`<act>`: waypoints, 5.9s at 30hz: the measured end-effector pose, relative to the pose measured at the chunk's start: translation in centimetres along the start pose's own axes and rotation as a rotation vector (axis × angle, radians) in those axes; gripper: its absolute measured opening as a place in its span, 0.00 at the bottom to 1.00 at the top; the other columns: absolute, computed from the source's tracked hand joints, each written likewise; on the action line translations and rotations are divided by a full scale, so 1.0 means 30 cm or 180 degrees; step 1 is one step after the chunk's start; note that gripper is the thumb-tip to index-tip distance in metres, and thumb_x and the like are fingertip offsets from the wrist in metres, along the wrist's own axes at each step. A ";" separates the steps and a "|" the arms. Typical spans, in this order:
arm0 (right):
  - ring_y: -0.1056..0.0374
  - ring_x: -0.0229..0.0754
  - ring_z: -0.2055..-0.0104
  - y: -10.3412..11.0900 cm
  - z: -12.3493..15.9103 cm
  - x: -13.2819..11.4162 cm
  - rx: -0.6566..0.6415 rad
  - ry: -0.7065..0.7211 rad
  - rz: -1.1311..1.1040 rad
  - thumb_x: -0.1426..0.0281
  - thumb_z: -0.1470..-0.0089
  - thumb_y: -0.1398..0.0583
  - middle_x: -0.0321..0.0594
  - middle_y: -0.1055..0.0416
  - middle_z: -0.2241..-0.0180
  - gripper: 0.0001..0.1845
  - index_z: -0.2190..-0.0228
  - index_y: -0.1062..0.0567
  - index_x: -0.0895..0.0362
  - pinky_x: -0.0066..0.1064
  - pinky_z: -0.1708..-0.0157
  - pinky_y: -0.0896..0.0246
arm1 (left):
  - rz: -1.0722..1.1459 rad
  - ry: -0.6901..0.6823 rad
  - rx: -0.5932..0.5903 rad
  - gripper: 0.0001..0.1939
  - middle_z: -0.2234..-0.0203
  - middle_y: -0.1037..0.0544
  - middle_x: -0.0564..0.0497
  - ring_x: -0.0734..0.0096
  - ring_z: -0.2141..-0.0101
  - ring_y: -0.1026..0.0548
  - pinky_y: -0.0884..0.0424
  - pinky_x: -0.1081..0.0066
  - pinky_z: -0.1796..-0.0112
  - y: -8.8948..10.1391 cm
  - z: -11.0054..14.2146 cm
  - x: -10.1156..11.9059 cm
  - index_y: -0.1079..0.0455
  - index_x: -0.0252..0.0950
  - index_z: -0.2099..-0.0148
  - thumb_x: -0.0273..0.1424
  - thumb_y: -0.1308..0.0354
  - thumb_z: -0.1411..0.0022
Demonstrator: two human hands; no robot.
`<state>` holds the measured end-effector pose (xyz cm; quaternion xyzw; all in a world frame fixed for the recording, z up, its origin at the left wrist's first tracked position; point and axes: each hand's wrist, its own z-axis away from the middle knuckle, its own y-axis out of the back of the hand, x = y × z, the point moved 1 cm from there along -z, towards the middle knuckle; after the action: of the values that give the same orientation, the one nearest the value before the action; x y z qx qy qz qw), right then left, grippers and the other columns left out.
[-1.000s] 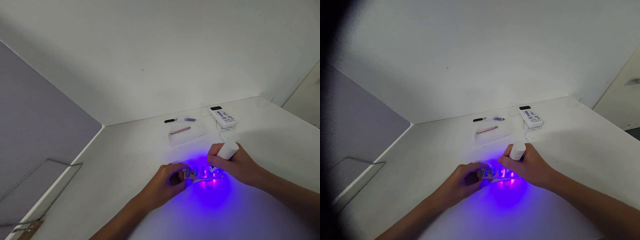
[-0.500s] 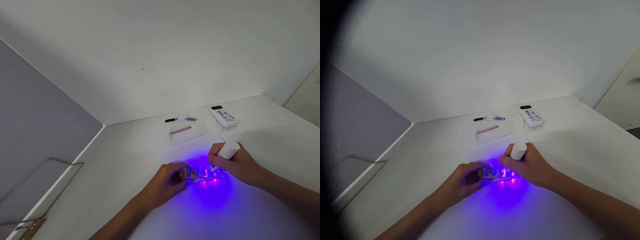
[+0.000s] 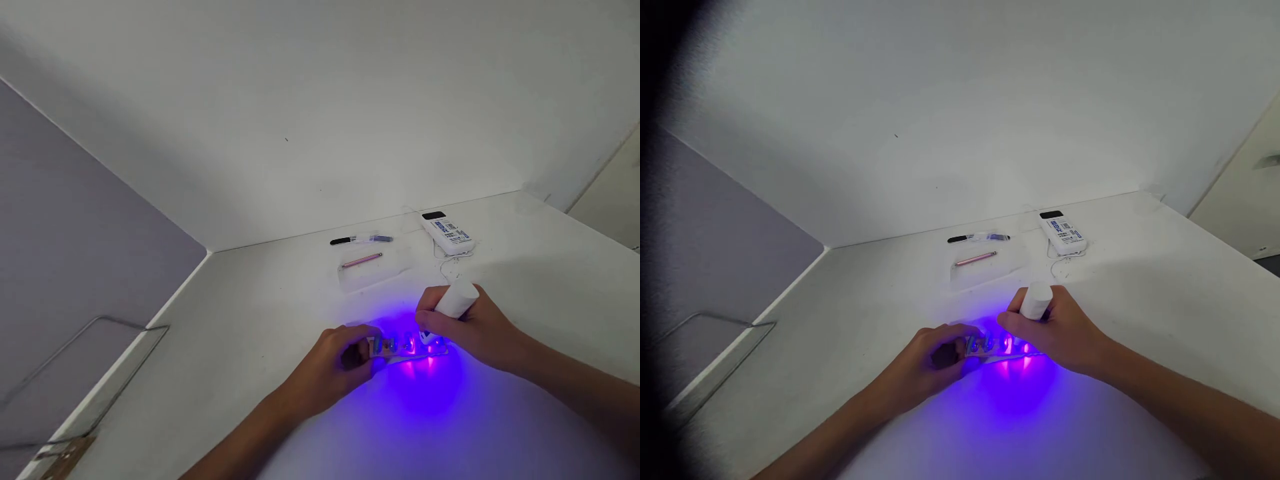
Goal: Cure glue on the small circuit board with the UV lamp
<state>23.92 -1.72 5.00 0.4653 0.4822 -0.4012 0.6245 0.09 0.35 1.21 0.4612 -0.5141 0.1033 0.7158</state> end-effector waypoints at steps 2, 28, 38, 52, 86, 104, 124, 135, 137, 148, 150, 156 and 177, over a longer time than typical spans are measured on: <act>0.48 0.34 0.77 -0.001 0.001 -0.004 -0.0007 0.0012 0.0008 0.65 0.46 0.39 0.30 0.43 0.80 0.14 0.80 0.31 0.56 0.27 0.78 0.52 | -0.0009 0.0010 0.0009 0.05 0.75 0.33 0.57 0.75 0.74 0.38 0.41 0.75 0.72 0.000 -0.002 0.003 0.27 0.35 0.60 0.32 0.40 0.35; 0.45 0.35 0.76 0.000 0.003 -0.009 0.0059 0.0033 0.0058 0.64 0.47 0.39 0.31 0.40 0.80 0.14 0.80 0.31 0.56 0.27 0.77 0.50 | 0.0048 -0.0047 0.0029 0.07 0.76 0.34 0.57 0.75 0.75 0.39 0.42 0.76 0.73 0.001 0.001 0.006 0.28 0.35 0.63 0.34 0.40 0.35; 0.42 0.35 0.77 -0.007 0.012 -0.021 0.0036 0.0036 0.0029 0.65 0.47 0.37 0.32 0.37 0.79 0.13 0.80 0.30 0.56 0.27 0.78 0.47 | 0.0001 -0.0011 -0.0001 0.05 0.75 0.34 0.57 0.75 0.75 0.39 0.41 0.76 0.73 0.002 -0.007 0.013 0.28 0.36 0.62 0.33 0.40 0.35; 0.43 0.35 0.77 -0.008 0.019 -0.032 -0.0119 0.0206 -0.0059 0.67 0.48 0.37 0.32 0.36 0.80 0.13 0.80 0.31 0.56 0.28 0.77 0.45 | 0.0078 -0.0011 0.0004 0.04 0.75 0.34 0.57 0.75 0.75 0.39 0.42 0.76 0.73 0.001 -0.008 0.014 0.29 0.35 0.64 0.30 0.41 0.36; 0.42 0.36 0.77 -0.011 0.020 -0.033 -0.0129 0.0337 -0.0015 0.70 0.49 0.38 0.32 0.37 0.79 0.13 0.81 0.33 0.55 0.28 0.78 0.44 | 0.0058 -0.0042 0.0028 0.03 0.75 0.34 0.56 0.75 0.75 0.39 0.41 0.76 0.74 0.005 -0.004 0.019 0.28 0.36 0.62 0.30 0.41 0.38; 0.43 0.35 0.77 -0.010 0.023 -0.028 -0.0163 0.0289 -0.0031 0.70 0.48 0.38 0.31 0.37 0.79 0.12 0.80 0.33 0.55 0.28 0.77 0.47 | 0.0089 -0.0056 -0.0024 0.03 0.76 0.35 0.58 0.77 0.75 0.40 0.43 0.77 0.74 0.006 -0.008 0.020 0.32 0.36 0.65 0.28 0.41 0.37; 0.42 0.35 0.77 -0.007 0.017 -0.020 -0.0164 0.0378 0.0003 0.70 0.48 0.38 0.32 0.36 0.79 0.11 0.80 0.31 0.56 0.28 0.77 0.46 | 0.0092 -0.0055 -0.0014 0.03 0.76 0.36 0.58 0.77 0.75 0.41 0.43 0.77 0.74 0.003 -0.005 0.016 0.31 0.36 0.64 0.28 0.41 0.37; 0.42 0.35 0.77 -0.007 0.020 -0.019 -0.0153 0.0331 -0.0072 0.70 0.48 0.38 0.33 0.36 0.78 0.11 0.80 0.31 0.56 0.28 0.77 0.46 | 0.0040 -0.0109 -0.0007 0.04 0.75 0.34 0.57 0.76 0.75 0.39 0.42 0.76 0.73 0.004 -0.009 0.017 0.29 0.35 0.62 0.30 0.41 0.36; 0.42 0.36 0.76 -0.006 0.019 -0.019 -0.0151 0.0330 -0.0063 0.70 0.48 0.38 0.33 0.36 0.78 0.11 0.80 0.31 0.56 0.28 0.77 0.46 | 0.0028 -0.0116 0.0000 0.04 0.75 0.34 0.57 0.76 0.75 0.39 0.42 0.76 0.73 0.003 -0.010 0.019 0.29 0.35 0.63 0.30 0.41 0.35; 0.43 0.34 0.77 -0.007 0.018 -0.027 -0.0189 0.0414 -0.0021 0.71 0.48 0.39 0.31 0.37 0.79 0.12 0.80 0.32 0.56 0.27 0.77 0.47 | 0.0006 -0.0062 0.0003 0.04 0.75 0.34 0.57 0.76 0.75 0.39 0.42 0.76 0.73 0.004 -0.004 0.018 0.29 0.35 0.63 0.30 0.41 0.36; 0.43 0.34 0.77 -0.007 0.017 -0.027 -0.0188 0.0408 -0.0010 0.71 0.48 0.38 0.31 0.36 0.79 0.12 0.80 0.32 0.56 0.27 0.77 0.46 | -0.0013 -0.0061 -0.0002 0.04 0.75 0.34 0.57 0.76 0.75 0.39 0.42 0.76 0.73 0.004 -0.004 0.018 0.29 0.35 0.64 0.31 0.41 0.36; 0.43 0.35 0.77 -0.005 0.019 -0.029 -0.0184 0.0374 -0.0002 0.71 0.48 0.38 0.32 0.37 0.79 0.12 0.80 0.33 0.56 0.28 0.77 0.46 | -0.0008 -0.0070 -0.0001 0.04 0.75 0.34 0.57 0.76 0.75 0.39 0.42 0.76 0.73 0.005 -0.003 0.022 0.28 0.35 0.63 0.30 0.42 0.37; 0.41 0.36 0.76 -0.011 0.026 -0.035 -0.0167 0.0345 0.0058 0.71 0.48 0.39 0.32 0.36 0.79 0.12 0.81 0.33 0.55 0.29 0.76 0.44 | -0.0029 -0.0064 -0.0005 0.04 0.75 0.33 0.56 0.75 0.74 0.39 0.41 0.75 0.72 0.008 -0.006 0.029 0.28 0.35 0.62 0.30 0.42 0.36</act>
<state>23.55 -2.49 6.04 0.4742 0.5214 -0.3570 0.6131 0.46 0.33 2.06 0.4639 -0.5193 0.0949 0.7114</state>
